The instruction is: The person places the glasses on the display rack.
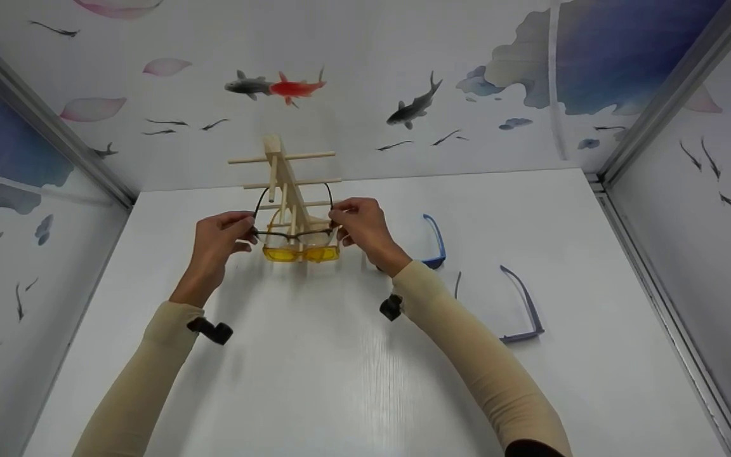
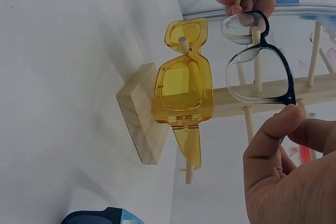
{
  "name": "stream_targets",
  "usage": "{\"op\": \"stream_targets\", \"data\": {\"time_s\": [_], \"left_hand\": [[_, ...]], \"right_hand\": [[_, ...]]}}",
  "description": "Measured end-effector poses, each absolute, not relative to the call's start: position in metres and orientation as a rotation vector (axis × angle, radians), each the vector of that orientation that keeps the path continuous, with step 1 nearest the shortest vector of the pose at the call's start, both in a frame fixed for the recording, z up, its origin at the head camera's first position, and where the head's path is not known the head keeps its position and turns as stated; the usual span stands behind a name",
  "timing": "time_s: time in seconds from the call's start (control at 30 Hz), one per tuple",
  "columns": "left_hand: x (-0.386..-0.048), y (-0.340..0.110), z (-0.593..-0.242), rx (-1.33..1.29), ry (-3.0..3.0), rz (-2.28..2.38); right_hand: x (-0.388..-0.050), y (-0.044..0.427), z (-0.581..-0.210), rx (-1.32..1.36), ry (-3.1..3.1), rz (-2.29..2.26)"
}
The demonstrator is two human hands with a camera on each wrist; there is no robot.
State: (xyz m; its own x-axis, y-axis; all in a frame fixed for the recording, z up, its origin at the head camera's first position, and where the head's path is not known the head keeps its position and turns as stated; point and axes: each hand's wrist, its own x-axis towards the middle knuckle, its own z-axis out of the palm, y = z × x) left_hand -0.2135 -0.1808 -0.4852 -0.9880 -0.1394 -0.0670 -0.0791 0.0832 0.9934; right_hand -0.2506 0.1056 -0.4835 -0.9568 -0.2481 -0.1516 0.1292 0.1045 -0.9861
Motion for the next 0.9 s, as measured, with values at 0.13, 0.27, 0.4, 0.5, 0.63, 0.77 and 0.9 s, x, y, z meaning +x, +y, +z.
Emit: {"op": "stream_targets", "data": {"time_s": [0.13, 0.27, 0.4, 0.5, 0.63, 0.77, 0.9], "left_hand": [[-0.2159, -0.1817, -0.4865, 0.241, -2.271, -2.102], [-0.2165, -0.1821, -0.4876, 0.242, -2.281, -2.101], [-0.2175, -0.1823, -0.4895, 0.249, -2.283, -2.102], [-0.2183, -0.1822, -0.4899, 0.267, -2.279, -2.108], [-0.2181, -0.182, -0.4903, 0.282, -2.29, -2.098], [-0.2172, -0.1816, -0.4906, 0.261, -2.303, -2.09], [-0.2173, -0.1815, -0.4907, 0.253, -2.298, -2.105]], "right_hand": [[-0.2511, 0.1047, -0.483, -0.12, 2.117, -1.921], [-0.2515, 0.1041, -0.4826, -0.121, 2.122, -1.919], [-0.2514, 0.1035, -0.4829, -0.124, 2.124, -1.92], [-0.2512, 0.1029, -0.4824, -0.119, 2.128, -1.917], [-0.2508, 0.1023, -0.4821, -0.114, 2.127, -1.919], [-0.2508, 0.1026, -0.4833, -0.12, 2.122, -1.934], [-0.2507, 0.1032, -0.4856, -0.128, 2.119, -1.938]]}}
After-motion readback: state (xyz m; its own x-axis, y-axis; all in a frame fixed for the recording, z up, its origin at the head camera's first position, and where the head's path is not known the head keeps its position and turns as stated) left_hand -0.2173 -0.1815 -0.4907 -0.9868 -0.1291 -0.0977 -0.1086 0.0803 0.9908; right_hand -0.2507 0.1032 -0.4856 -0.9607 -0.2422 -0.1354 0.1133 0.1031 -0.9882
